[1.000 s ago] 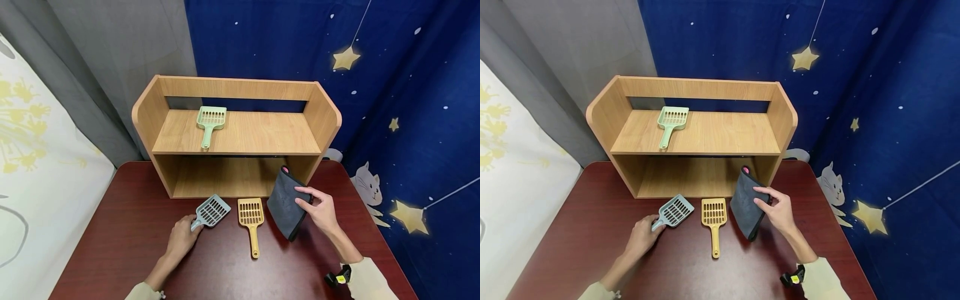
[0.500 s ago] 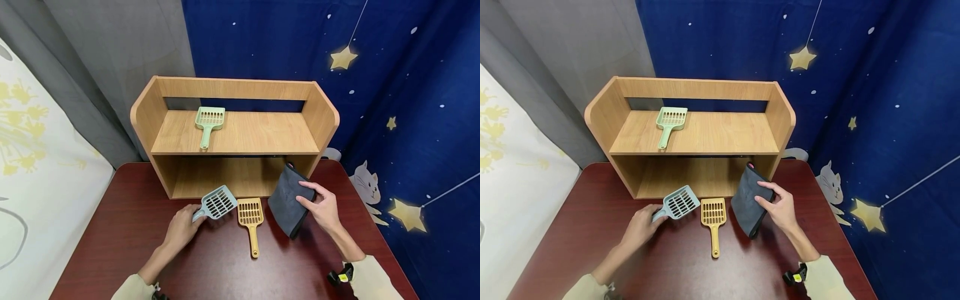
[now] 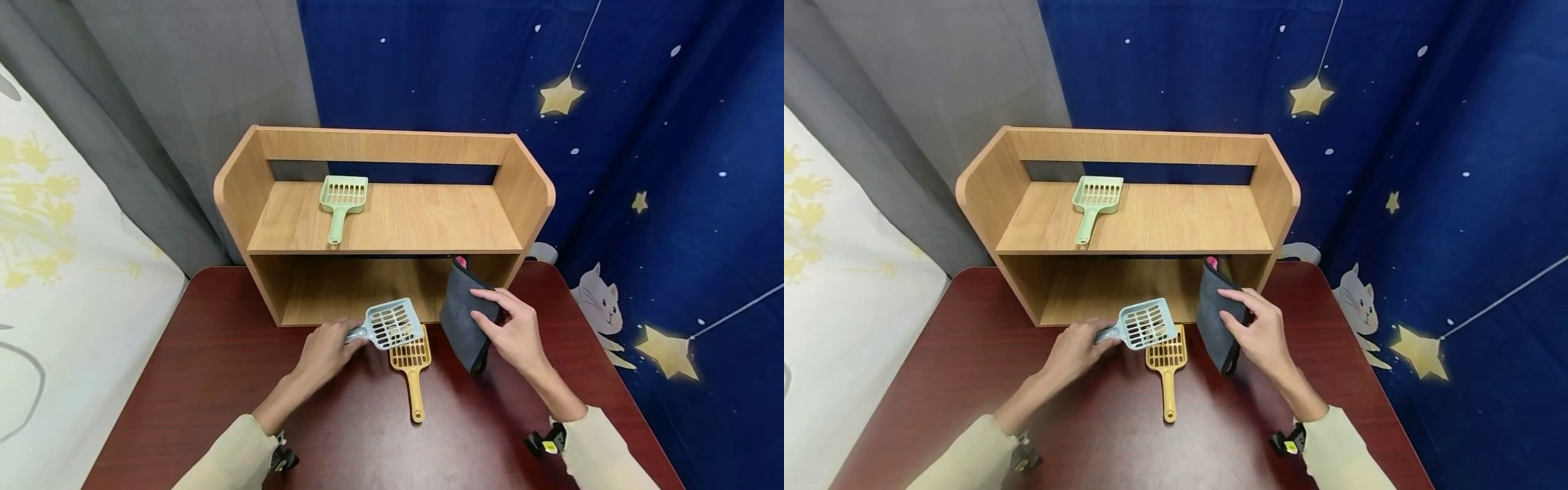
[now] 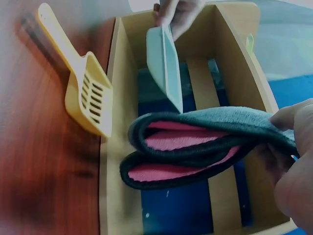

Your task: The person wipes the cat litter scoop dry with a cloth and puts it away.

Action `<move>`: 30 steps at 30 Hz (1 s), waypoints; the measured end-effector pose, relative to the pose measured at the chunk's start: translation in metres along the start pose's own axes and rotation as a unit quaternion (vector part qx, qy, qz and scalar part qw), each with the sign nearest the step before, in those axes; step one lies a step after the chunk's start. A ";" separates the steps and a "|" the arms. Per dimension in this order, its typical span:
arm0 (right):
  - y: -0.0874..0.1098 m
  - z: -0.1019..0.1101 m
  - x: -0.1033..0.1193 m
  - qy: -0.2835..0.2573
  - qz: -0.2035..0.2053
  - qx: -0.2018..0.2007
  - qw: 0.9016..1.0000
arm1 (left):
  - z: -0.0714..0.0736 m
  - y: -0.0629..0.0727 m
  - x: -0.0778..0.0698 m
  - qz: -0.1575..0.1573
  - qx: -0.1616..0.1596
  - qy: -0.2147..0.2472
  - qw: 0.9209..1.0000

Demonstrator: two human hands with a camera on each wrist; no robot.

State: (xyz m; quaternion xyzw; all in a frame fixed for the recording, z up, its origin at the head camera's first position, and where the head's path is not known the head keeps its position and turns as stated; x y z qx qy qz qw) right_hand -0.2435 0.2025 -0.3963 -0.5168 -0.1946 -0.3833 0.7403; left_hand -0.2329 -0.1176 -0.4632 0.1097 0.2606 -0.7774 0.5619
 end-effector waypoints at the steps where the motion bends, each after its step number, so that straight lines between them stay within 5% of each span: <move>1: -0.003 -0.003 0.005 0.019 0.016 0.002 1.000 | -0.001 -0.003 -0.004 -0.006 0.002 0.002 1.000; 7: -0.014 -0.036 0.020 0.052 0.045 0.042 0.997 | -0.011 -0.014 -0.029 -0.029 0.010 0.017 0.999; 17: -0.009 -0.102 0.009 0.086 -0.084 0.144 0.982 | -0.025 -0.025 -0.064 -0.053 0.020 0.011 0.998; 30: -0.014 -0.079 -0.001 0.159 -0.056 0.139 0.976 | -0.016 -0.028 -0.063 -0.045 0.020 0.019 0.999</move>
Point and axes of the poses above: each hand's wrist, its own y-axis away from the middle knuckle, its own z-axis out of the back of the hand, x = y × z, the point moved 8 cm from there along -y, towards the middle knuckle, and after that the axes turned 2 degrees about x, right-handed, at the moved point
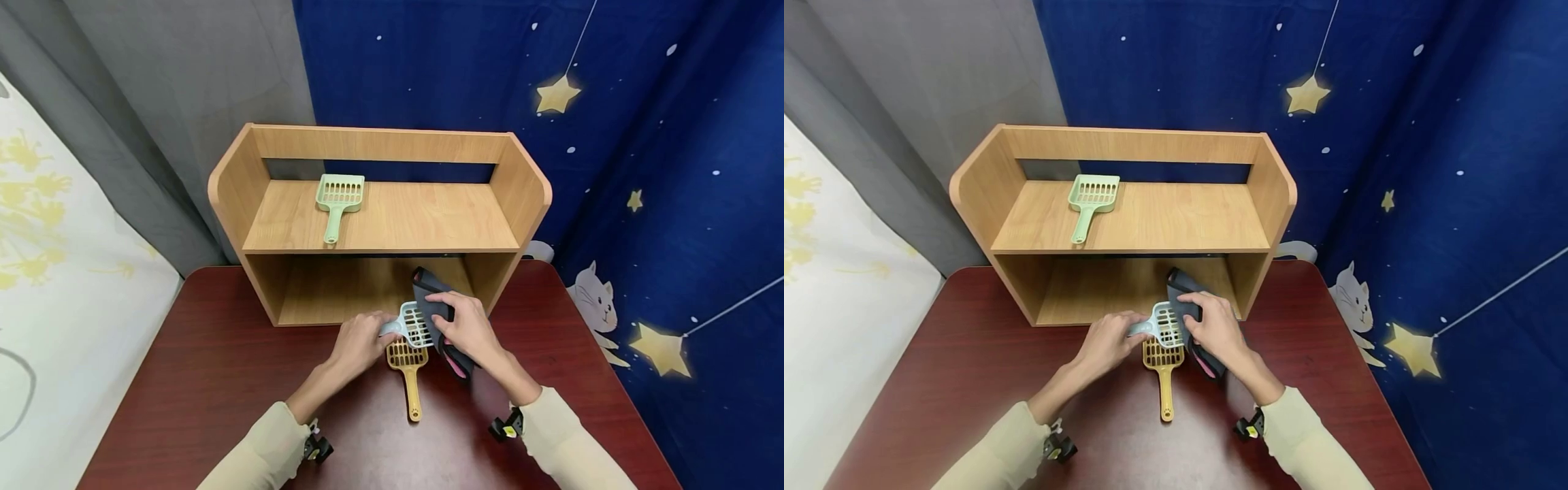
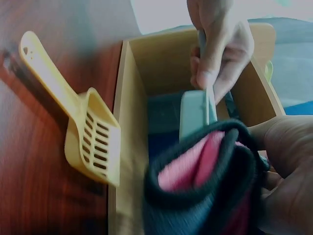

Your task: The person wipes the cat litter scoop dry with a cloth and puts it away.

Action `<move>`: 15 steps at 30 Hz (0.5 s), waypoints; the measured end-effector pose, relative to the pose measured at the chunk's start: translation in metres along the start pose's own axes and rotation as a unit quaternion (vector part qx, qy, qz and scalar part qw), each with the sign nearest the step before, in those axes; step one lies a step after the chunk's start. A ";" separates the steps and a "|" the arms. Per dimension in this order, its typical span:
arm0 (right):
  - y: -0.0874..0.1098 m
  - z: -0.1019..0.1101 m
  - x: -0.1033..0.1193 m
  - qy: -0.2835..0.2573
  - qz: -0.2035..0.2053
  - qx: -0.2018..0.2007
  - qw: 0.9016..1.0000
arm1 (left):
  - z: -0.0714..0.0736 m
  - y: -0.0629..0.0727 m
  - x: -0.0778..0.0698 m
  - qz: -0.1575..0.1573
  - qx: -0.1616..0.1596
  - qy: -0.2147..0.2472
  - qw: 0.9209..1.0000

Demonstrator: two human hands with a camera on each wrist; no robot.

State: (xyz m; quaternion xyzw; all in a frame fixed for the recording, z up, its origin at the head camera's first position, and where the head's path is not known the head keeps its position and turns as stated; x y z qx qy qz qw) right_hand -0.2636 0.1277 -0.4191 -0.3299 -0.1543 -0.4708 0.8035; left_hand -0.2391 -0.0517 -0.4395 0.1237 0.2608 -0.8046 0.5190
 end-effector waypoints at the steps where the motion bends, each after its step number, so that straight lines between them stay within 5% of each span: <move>1: -0.001 -0.001 0.000 0.004 -0.001 0.003 1.000 | 0.000 -0.001 0.000 -0.002 0.002 0.001 1.000; 6: -0.005 -0.014 0.008 -0.009 -0.011 0.038 0.999 | -0.004 -0.003 -0.001 -0.001 0.012 0.004 1.000; 12: -0.008 -0.019 0.014 -0.093 -0.053 0.055 0.993 | -0.007 -0.005 -0.003 0.001 0.006 0.007 1.000; 15: -0.006 -0.017 0.011 -0.068 -0.042 0.061 0.995 | -0.006 -0.005 -0.006 -0.005 0.003 0.005 1.000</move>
Point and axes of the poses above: each hand's wrist, its own y-axis away from the middle knuckle, its own z-axis out of the back of the hand, x = y × z, the point moved 8 cm from there along -y, towards the middle knuckle, and after that the axes turned 2 degrees about x, right-handed, at the moved point
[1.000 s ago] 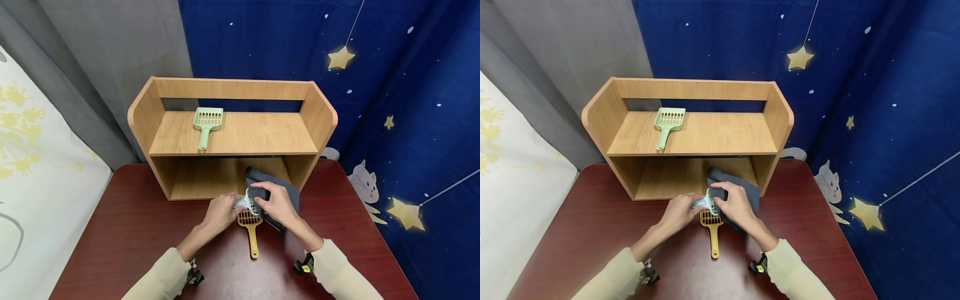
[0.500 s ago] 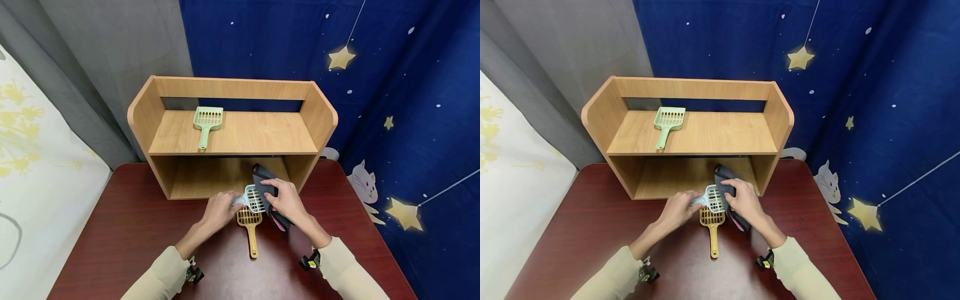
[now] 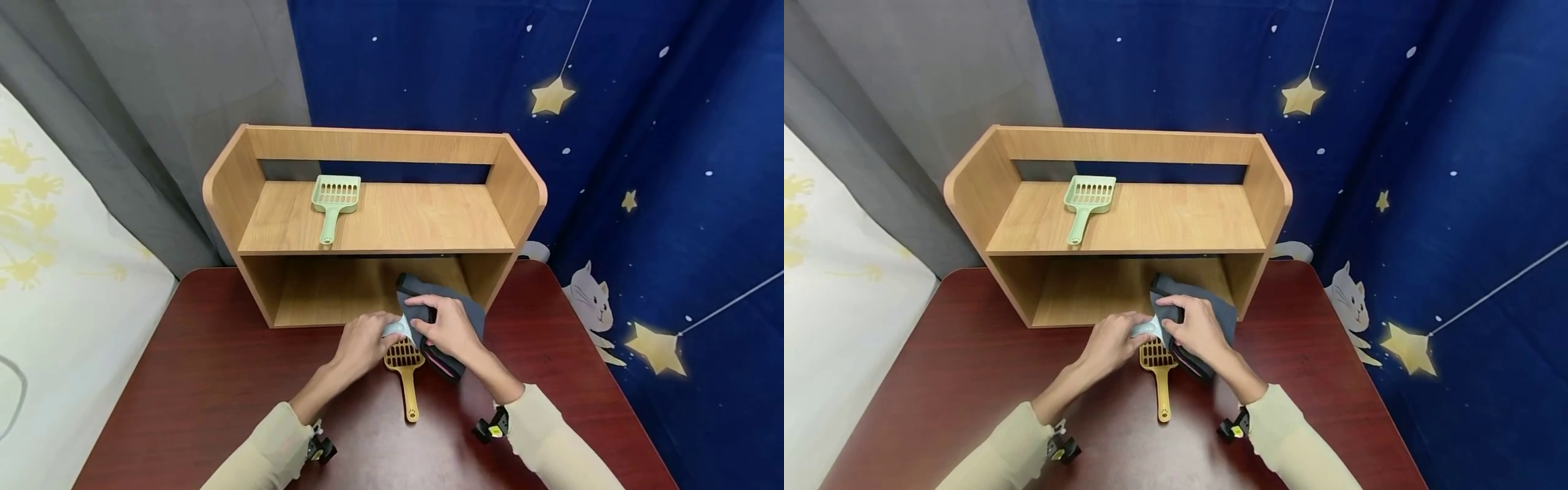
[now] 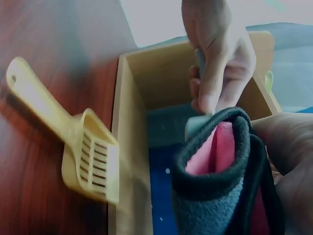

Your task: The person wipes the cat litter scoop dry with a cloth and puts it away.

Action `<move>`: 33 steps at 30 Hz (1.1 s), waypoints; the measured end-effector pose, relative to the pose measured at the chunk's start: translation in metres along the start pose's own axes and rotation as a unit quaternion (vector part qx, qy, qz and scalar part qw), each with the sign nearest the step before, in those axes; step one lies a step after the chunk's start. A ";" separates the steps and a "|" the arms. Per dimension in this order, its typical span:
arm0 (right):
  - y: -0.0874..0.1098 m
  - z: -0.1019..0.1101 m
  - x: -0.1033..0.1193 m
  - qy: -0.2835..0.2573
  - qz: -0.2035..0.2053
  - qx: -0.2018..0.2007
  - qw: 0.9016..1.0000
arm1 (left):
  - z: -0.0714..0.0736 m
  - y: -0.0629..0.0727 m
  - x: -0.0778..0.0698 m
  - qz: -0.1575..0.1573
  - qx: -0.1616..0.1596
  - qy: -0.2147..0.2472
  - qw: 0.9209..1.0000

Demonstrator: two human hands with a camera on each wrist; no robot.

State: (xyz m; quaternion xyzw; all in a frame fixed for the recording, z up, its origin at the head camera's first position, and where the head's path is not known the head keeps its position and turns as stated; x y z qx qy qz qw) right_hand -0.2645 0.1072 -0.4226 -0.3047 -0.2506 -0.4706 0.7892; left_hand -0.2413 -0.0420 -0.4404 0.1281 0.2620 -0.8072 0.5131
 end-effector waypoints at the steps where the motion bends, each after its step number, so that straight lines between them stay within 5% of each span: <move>1: 0.001 0.001 -0.001 0.018 0.006 0.005 1.000 | 0.000 0.001 0.000 -0.002 0.000 -0.001 1.000; 8: 0.008 0.029 -0.011 0.104 0.023 -0.035 0.994 | 0.008 0.003 0.001 -0.006 -0.011 -0.003 1.000; 16: 0.014 0.069 -0.030 0.031 -0.031 -0.064 0.997 | 0.016 0.004 0.012 -0.004 0.011 0.006 1.000; 21: 0.017 0.085 -0.042 -0.025 -0.039 -0.046 0.998 | 0.024 0.006 0.017 -0.028 0.024 0.008 0.999; 33: 0.005 0.084 -0.051 -0.110 0.065 -0.013 0.992 | 0.034 0.006 0.006 -0.120 0.086 0.034 0.988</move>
Point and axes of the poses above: each hand's wrist, its own y-axis away from the middle knuckle, its own z-axis out of the back of the hand, x = y × z, the point moved 8 cm from there along -y, towards the middle knuckle, and after that the axes turned 2 degrees about x, right-handed, at the moved point
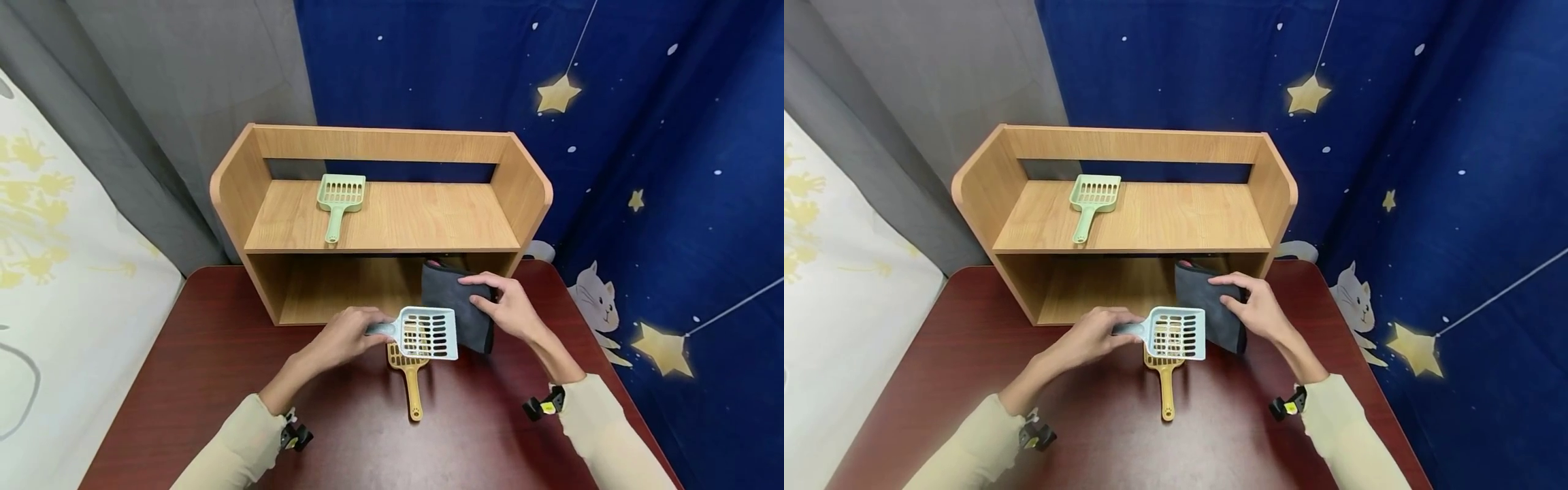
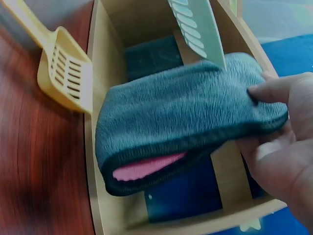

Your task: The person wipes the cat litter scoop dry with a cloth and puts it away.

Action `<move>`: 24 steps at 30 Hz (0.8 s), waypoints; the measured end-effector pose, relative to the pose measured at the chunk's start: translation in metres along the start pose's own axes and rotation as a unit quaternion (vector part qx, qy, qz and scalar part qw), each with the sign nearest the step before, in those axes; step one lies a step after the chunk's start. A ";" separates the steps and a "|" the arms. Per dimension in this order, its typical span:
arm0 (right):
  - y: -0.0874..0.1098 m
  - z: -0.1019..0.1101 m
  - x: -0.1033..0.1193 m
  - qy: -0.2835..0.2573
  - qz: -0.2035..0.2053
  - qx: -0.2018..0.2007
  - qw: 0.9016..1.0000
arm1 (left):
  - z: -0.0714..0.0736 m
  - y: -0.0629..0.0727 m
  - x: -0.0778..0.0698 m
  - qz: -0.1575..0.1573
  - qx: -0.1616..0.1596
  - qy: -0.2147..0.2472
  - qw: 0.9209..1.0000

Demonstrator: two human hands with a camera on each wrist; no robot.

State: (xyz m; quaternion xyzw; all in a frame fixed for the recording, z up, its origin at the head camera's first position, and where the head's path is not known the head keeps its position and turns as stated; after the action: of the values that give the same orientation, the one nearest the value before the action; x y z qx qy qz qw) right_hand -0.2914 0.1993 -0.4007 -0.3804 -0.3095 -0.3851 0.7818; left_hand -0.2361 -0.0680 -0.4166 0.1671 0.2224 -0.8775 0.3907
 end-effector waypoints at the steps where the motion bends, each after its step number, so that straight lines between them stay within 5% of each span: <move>1: -0.002 -0.003 0.001 -0.016 0.001 0.013 1.000 | -0.001 -0.001 -0.002 -0.009 0.008 0.004 1.000; 6: -0.013 -0.025 0.011 -0.068 0.000 0.079 0.995 | -0.011 -0.010 -0.011 -0.034 0.039 0.026 0.998; 14: -0.029 -0.048 0.027 -0.053 0.042 0.145 0.987 | -0.020 -0.018 -0.020 -0.038 0.043 0.029 0.998; 24: -0.009 -0.013 0.013 -0.019 0.023 0.097 0.995 | -0.002 -0.001 -0.001 -0.018 0.012 0.008 1.000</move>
State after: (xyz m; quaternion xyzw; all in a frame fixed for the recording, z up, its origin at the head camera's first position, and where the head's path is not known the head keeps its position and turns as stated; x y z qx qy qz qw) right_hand -0.2896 0.1803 -0.3937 -0.3171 -0.3516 -0.3278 0.8175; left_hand -0.2356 -0.0659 -0.4176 0.1745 0.2177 -0.8856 0.3714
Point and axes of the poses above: each hand's wrist, its own y-axis away from the middle knuckle, its own z-axis out of the back of the hand, x = y × z, the point moved 8 cm from there along -y, towards the middle knuckle, and after that the axes turned 2 degrees about x, right-handed, at the moved point
